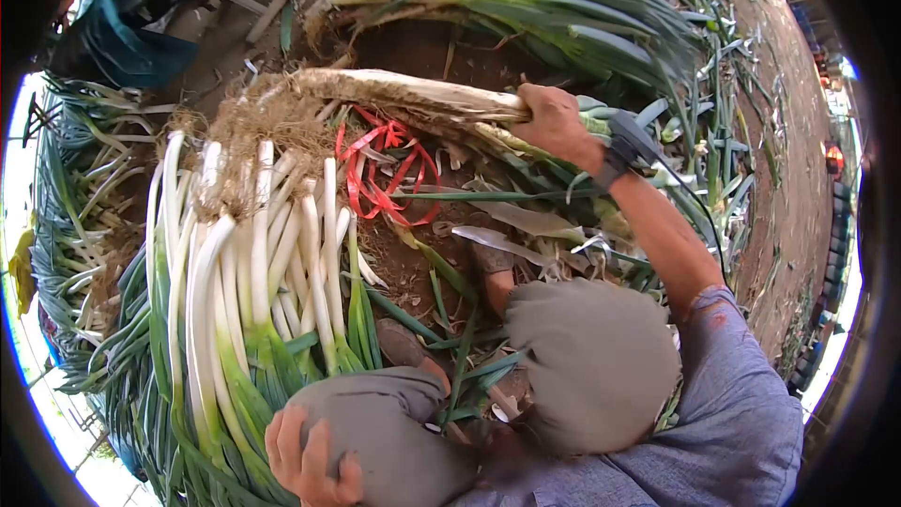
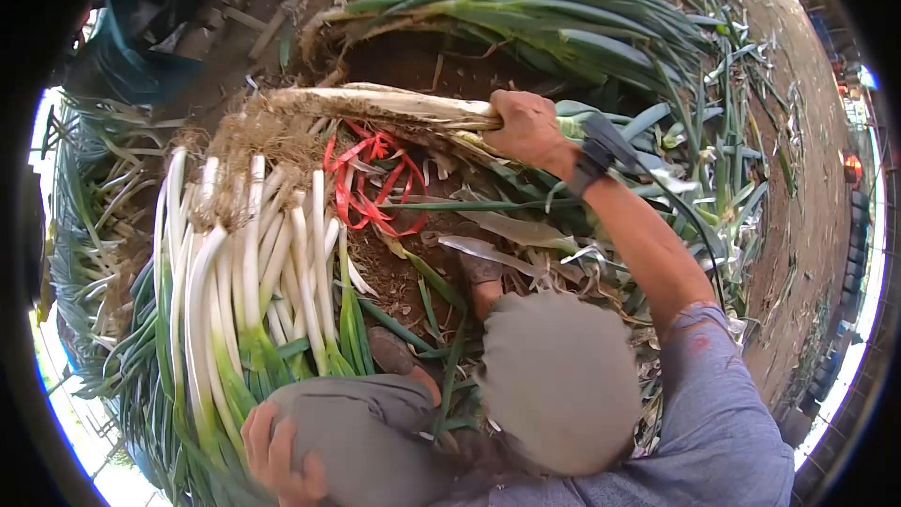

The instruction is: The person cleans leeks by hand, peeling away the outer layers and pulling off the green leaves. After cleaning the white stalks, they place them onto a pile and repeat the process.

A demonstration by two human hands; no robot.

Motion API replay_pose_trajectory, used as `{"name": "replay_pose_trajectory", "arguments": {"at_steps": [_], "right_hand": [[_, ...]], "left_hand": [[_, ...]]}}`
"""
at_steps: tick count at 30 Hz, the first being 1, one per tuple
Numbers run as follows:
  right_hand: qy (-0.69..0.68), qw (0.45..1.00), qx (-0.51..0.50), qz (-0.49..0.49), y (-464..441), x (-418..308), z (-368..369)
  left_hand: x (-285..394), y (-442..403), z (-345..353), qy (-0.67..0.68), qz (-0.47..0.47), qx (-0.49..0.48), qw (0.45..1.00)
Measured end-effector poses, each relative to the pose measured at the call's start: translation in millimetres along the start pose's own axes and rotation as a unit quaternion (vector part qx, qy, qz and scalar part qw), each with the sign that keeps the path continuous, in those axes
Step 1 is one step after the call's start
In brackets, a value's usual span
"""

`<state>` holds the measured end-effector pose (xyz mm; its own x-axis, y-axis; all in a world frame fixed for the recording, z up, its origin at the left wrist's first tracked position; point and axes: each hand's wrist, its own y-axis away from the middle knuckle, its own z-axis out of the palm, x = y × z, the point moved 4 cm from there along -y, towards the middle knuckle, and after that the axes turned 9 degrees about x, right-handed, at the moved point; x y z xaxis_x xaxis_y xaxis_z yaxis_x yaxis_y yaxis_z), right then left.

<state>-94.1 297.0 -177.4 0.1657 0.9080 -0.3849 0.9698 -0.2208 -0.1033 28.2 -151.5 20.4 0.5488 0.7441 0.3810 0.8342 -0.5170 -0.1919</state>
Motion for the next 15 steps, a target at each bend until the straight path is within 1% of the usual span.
{"name": "replay_pose_trajectory", "arguments": {"at_steps": [2, 3, 5, 6, 7, 9, 11, 13, 15], "right_hand": [[-0.037, 0.999, 0.034, -0.008, 12, -19, -61], [-0.127, 0.992, 0.024, 0.004, 19, -29, -94], [-0.208, 0.974, -0.050, 0.072, 32, -62, -167], [-0.413, 0.899, 0.116, 0.090, 54, -71, -189], [-0.373, 0.923, 0.096, -0.006, 48, -65, -220], [-0.460, 0.871, 0.170, 0.007, 63, -70, -281], [-0.530, 0.819, 0.207, -0.079, 83, -81, -343], [-0.560, 0.771, 0.282, -0.115, 114, -80, -414], [-0.616, 0.728, 0.192, -0.231, 154, -93, -485]], "left_hand": [[-4, 16, 2, 0.023, -0.008, 0.043, 0.999], [3, 14, -2, 0.026, 0.003, 0.043, 0.999], [8, 14, -6, 0.037, 0.006, 0.066, 0.997], [11, 15, -10, 0.028, 0.007, 0.078, 0.997], [16, 16, -13, 0.017, 0.009, 0.093, 0.996], [24, 21, -19, 0.018, -0.006, 0.098, 0.995], [29, 32, -20, 0.008, 0.005, 0.127, 0.992], [31, 42, -16, -0.028, 0.009, 0.156, 0.987], [44, 60, -26, -0.068, 0.023, 0.203, 0.976]]}}
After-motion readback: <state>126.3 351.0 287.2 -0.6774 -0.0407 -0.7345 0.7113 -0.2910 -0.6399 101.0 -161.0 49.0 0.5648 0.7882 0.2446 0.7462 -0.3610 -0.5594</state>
